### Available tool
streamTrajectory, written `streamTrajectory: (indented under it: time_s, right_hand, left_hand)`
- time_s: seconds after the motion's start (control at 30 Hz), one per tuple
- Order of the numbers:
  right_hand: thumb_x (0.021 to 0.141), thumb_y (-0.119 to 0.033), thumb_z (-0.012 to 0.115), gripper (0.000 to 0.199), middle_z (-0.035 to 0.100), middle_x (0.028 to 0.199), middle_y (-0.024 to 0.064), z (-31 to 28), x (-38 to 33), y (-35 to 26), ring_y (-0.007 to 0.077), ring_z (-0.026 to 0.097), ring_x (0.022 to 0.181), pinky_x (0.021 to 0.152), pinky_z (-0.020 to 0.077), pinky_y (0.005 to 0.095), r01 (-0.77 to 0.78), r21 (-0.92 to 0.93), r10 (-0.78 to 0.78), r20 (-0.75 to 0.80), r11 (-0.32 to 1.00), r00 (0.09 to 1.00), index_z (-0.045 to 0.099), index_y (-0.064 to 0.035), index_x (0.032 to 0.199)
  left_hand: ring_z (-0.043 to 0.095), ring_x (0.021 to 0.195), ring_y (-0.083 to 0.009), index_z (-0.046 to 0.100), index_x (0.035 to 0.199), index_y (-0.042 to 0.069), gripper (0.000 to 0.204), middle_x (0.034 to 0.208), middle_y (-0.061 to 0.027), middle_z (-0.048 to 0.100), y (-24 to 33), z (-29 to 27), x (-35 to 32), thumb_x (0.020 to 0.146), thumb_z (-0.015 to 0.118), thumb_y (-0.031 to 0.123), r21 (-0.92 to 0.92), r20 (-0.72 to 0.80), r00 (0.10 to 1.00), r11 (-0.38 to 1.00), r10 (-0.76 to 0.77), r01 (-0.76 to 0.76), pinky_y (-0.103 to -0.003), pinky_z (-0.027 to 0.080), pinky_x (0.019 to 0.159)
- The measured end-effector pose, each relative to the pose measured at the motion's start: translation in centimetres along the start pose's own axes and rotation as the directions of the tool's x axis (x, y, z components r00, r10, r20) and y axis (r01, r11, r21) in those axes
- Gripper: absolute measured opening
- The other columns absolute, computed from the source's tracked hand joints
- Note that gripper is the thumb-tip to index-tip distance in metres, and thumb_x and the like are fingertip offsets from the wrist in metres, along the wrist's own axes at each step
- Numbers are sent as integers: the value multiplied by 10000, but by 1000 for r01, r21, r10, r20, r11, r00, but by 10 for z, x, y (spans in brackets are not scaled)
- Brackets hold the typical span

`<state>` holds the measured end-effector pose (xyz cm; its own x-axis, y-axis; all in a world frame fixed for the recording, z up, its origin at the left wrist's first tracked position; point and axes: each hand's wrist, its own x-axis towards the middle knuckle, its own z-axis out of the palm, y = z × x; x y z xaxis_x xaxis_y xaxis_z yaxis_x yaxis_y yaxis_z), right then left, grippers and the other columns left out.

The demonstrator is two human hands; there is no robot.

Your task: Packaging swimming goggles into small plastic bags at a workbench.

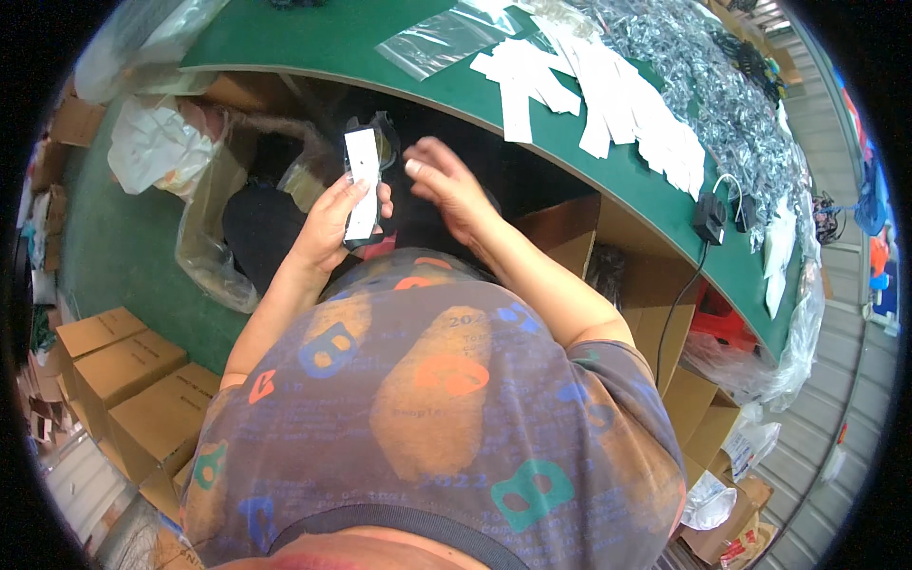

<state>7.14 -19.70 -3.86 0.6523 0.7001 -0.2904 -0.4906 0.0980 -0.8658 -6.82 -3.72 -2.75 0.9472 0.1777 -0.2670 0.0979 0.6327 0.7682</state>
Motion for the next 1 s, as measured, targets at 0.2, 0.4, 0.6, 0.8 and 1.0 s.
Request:
streamTrajectory:
  time_s: [0.2, 0.4, 0.6, 0.8, 1.0]
  right_hand:
    - [946, -273, 736, 356, 650, 967, 26, -13, -2, 6, 191, 639, 994, 1081, 491, 527, -432, 183, 296, 497, 883, 816, 620, -47, 1195]
    - [938, -103, 705, 350, 698, 1035, 56, 10, -2, -77, 222, 694, 1036, 1029, 520, 418, -21, 117, -53, 596, 993, 802, 602, -51, 1269]
    - [990, -165, 716, 335, 667, 885, -1, 19, 27, -66, 76, 642, 756, 665, 512, 215, 441, -590, -447, 147, 676, 882, 618, -18, 1275]
    - [1010, -186, 687, 334, 614, 826, -17, 8, 30, -29, 66, 558, 669, 616, 480, 233, 369, -594, -407, 75, 715, 910, 624, -21, 1294]
    - [1006, -194, 691, 347, 616, 832, -14, -1, 44, -9, 67, 556, 691, 631, 484, 241, 388, -707, -487, 70, 591, 870, 623, -15, 1296]
  left_hand:
    - [671, 871, -143, 548, 1300, 18, 296, 1006, -65, 675, 13, -44, 9, 1070, 540, 204, 320, -95, 965, 926, 243, -202, -285, 549, 799]
    - [632, 1085, -158, 507, 1428, -15, 452, 1238, -128, 668, -6, -80, 10, 1033, 607, 182, 706, -151, 918, 690, 367, -160, -305, 505, 937]
    - [583, 1205, -143, 441, 1476, -29, 488, 1329, -83, 616, -22, -39, 0, 1012, 574, 40, 586, -27, 986, 802, 165, -119, -294, 455, 1052]
    - [652, 1047, -130, 435, 1485, -4, 492, 1223, -79, 655, -14, -14, -30, 1025, 567, 111, 307, -26, 985, 937, -169, 169, -289, 551, 900]
    - [654, 1035, -145, 406, 1515, -4, 542, 1204, -99, 654, -16, -7, -36, 1029, 582, 160, 358, 26, 992, 928, -125, 107, -323, 528, 956]
